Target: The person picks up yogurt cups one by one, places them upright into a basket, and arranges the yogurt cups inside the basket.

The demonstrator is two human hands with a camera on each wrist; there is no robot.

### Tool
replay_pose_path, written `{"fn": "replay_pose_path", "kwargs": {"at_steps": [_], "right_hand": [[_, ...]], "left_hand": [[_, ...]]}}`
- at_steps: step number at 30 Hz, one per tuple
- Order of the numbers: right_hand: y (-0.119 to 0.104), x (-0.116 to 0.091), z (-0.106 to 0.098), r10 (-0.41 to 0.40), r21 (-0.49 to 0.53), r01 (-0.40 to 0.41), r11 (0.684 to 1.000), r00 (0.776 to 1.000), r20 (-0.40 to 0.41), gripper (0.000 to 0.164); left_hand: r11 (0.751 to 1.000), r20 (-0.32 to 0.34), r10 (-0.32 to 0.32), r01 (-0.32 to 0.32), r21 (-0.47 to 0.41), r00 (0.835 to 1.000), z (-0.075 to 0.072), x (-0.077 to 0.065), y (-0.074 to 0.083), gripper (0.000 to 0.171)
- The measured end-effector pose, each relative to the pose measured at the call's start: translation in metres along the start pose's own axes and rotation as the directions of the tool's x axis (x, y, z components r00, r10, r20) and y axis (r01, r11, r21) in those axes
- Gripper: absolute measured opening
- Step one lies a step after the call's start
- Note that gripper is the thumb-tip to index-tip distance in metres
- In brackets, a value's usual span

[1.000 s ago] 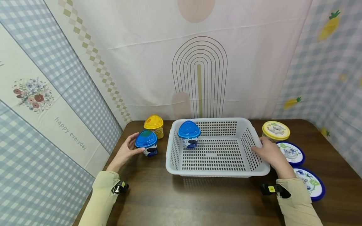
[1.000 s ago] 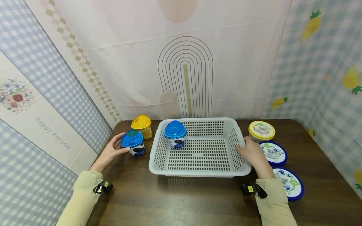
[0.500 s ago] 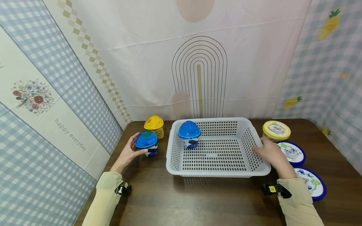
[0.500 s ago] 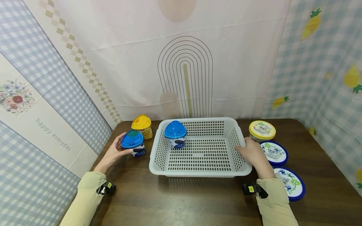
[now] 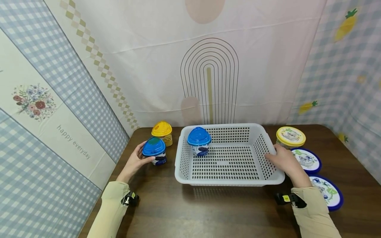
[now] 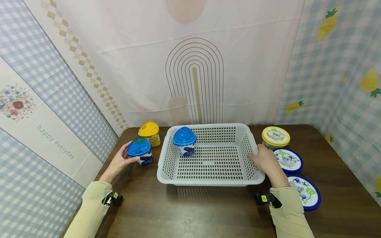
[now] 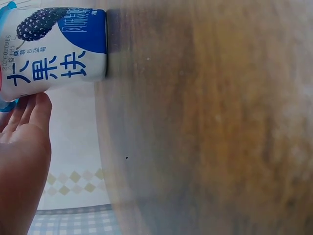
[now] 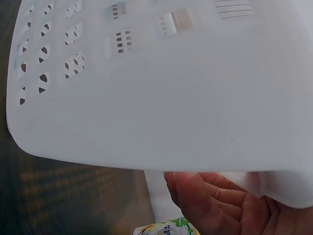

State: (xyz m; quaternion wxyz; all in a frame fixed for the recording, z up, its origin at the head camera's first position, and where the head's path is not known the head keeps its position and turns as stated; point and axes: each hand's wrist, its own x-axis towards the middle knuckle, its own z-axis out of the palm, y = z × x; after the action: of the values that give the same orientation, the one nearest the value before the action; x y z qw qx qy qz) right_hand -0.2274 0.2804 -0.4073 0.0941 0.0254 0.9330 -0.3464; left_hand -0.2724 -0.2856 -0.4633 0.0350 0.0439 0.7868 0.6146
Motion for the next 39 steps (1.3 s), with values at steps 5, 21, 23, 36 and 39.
{"fn": "replay_pose_path", "kwargs": {"at_steps": [5,21,23,36,39], "right_hand": [[0.0,0.0,-0.001,-0.004,0.004,0.004,1.0,1.0,0.005,0.052],[0.001,0.0,-0.002,0.01,0.008,-0.01,1.0,1.0,0.013,0.055],[0.001,-0.001,-0.002,0.009,0.002,-0.009,1.0,1.0,0.012,0.055],[0.001,0.0,-0.002,0.002,0.004,-0.002,1.0,1.0,0.016,0.055],[0.0,0.0,-0.002,0.0,0.006,0.0,1.0,1.0,0.022,0.055]], "left_hand": [[1.0,-0.011,-0.001,0.001,-0.002,1.0,-0.001,-0.002,0.002,0.088],[0.997,0.008,0.069,-0.069,0.043,0.998,-0.009,-0.006,0.024,0.084],[0.996,0.013,0.082,-0.082,0.042,0.997,-0.011,-0.006,0.029,0.084],[0.989,0.039,0.137,-0.139,0.042,0.99,-0.014,-0.006,0.074,0.084],[0.987,0.042,0.148,-0.15,0.052,0.988,-0.012,-0.005,0.087,0.084]]}}
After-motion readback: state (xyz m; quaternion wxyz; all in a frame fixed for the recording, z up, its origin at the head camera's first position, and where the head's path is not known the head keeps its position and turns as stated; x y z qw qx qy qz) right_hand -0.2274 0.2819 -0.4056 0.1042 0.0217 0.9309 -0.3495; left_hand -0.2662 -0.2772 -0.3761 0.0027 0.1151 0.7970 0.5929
